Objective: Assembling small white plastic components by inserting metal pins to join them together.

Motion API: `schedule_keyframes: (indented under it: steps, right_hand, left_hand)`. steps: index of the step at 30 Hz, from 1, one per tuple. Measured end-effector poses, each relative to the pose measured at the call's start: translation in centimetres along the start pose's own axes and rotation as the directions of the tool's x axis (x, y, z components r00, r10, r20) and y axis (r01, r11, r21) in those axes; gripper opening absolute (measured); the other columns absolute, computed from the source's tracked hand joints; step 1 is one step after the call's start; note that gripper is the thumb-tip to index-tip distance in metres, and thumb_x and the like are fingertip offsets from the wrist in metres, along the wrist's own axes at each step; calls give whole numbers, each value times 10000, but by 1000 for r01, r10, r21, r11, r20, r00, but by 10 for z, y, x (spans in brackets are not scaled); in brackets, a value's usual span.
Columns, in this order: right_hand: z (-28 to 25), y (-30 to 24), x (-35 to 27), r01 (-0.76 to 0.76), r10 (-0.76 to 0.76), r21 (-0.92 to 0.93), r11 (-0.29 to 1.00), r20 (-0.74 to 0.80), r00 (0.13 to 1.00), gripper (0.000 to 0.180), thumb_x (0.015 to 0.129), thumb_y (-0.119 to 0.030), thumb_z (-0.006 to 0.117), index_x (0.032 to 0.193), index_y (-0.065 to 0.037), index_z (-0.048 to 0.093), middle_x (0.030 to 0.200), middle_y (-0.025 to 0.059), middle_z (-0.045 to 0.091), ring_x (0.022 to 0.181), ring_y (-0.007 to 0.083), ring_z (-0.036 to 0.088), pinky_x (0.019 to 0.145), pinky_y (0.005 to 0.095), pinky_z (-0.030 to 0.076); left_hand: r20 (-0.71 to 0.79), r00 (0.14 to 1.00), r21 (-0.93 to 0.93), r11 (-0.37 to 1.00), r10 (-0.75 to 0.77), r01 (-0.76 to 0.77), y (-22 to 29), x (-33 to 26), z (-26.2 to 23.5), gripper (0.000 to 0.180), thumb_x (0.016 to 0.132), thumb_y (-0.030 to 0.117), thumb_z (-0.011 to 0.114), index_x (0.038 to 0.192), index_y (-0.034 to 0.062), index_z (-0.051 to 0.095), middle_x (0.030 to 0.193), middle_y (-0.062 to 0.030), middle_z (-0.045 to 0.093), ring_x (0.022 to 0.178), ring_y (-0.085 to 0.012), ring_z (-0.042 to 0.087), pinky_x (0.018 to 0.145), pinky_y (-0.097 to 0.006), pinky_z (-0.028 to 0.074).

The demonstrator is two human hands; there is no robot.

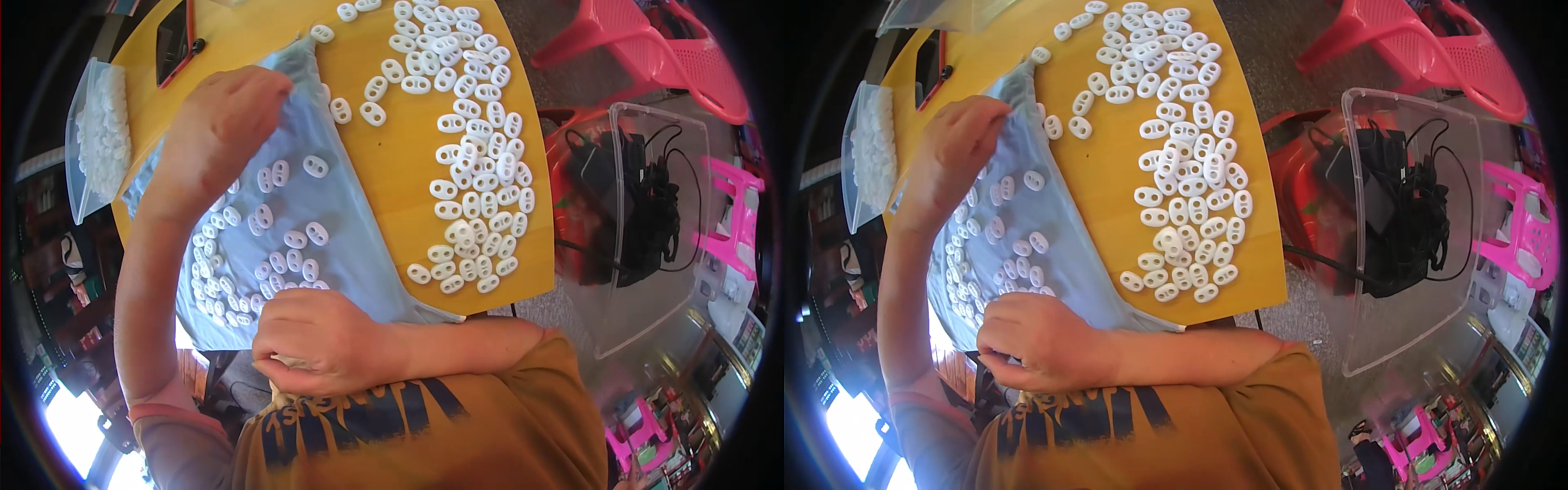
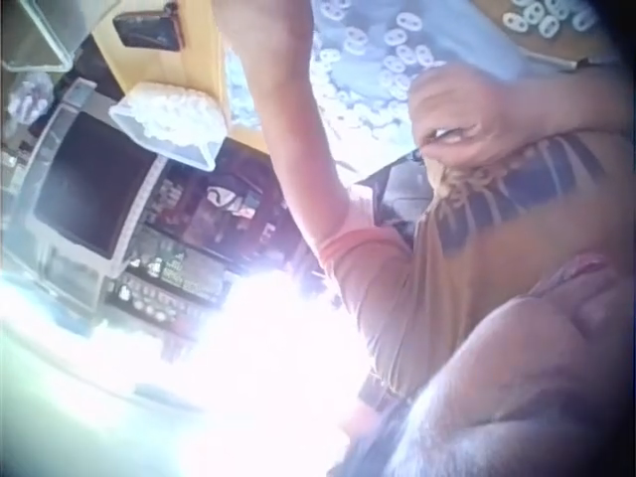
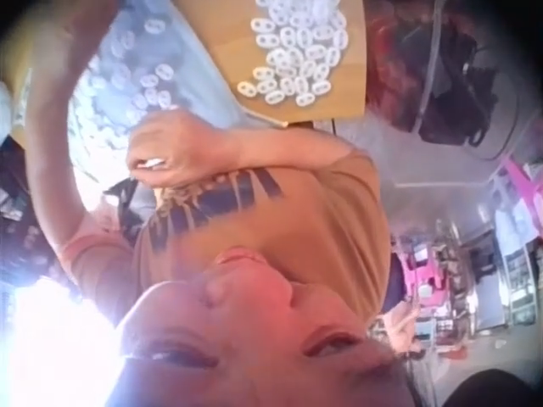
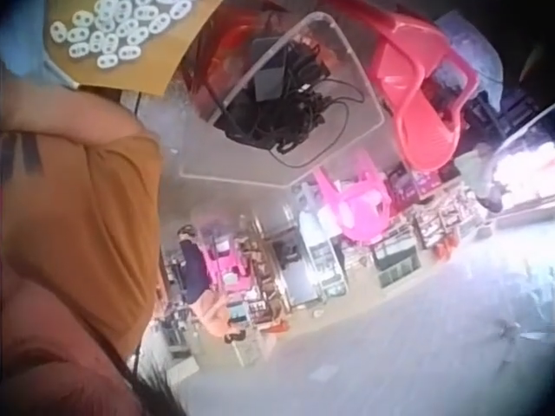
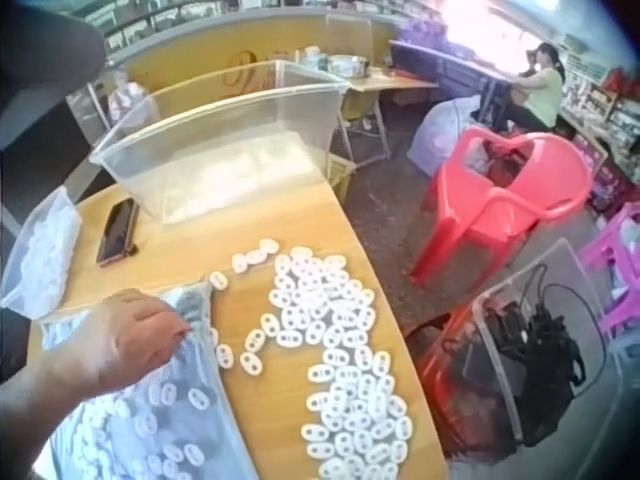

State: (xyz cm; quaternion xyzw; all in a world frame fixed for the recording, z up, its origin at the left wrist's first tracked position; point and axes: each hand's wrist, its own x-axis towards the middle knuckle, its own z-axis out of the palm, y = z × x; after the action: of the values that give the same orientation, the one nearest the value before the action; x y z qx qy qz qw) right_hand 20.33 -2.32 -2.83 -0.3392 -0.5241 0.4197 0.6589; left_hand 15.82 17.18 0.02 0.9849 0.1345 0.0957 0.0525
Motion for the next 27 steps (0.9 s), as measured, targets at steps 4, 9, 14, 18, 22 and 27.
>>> schedule_keyframes:
  steps: [4,9,14,18,22,27]
  right_hand:
    - [1,1,-1,4,-3,16,1000,-60,998,162,659,8,649,706,-53,507,660,67,508,589,251,506,510,341,391]
    - [-2,0,0,-2,5,40,999,-77,997,161,661,11,652,712,-50,512,658,70,514,583,255,511,504,339,395]
    - [-2,0,-1,-24,26,59,998,-43,999,144,671,12,656,737,-48,543,674,68,537,589,246,526,513,332,401]
    - [-2,0,3,-56,64,92,994,-86,994,124,697,38,634,791,-30,591,720,70,582,610,184,550,536,282,409]
    - [-6,-15,3,-386,425,285,877,-86,901,79,777,16,604,835,-28,573,769,51,563,695,138,535,637,257,424]
    - [0,-17,6,-488,540,496,719,44,841,66,871,-41,559,931,-15,553,823,-6,544,734,55,486,672,197,400]
  left_hand:
    - [-68,905,-424,833,-420,355,17,-16,-13,99,825,19,573,920,3,598,812,-76,617,666,-161,577,614,-232,457]
    - [21,734,-806,423,-678,414,47,-54,-25,119,833,-41,490,904,-35,585,811,-87,604,628,-89,523,565,-195,422]
    - [44,654,-922,222,-755,318,81,-106,-24,125,808,29,520,893,-32,588,784,-66,537,617,-89,472,548,-192,380]
    - [64,572,-977,66,-818,204,108,-137,-19,183,734,-29,449,836,-28,601,784,-94,518,629,-118,452,537,-194,381]
    - [127,668,-982,0,-733,187,122,-147,-25,203,743,-89,494,914,-33,588,833,-93,539,703,-118,511,584,-214,407]
    - [237,631,-935,-349,-739,-58,132,-152,-23,185,820,-59,564,981,15,512,872,-21,554,773,-50,526,666,-183,424]
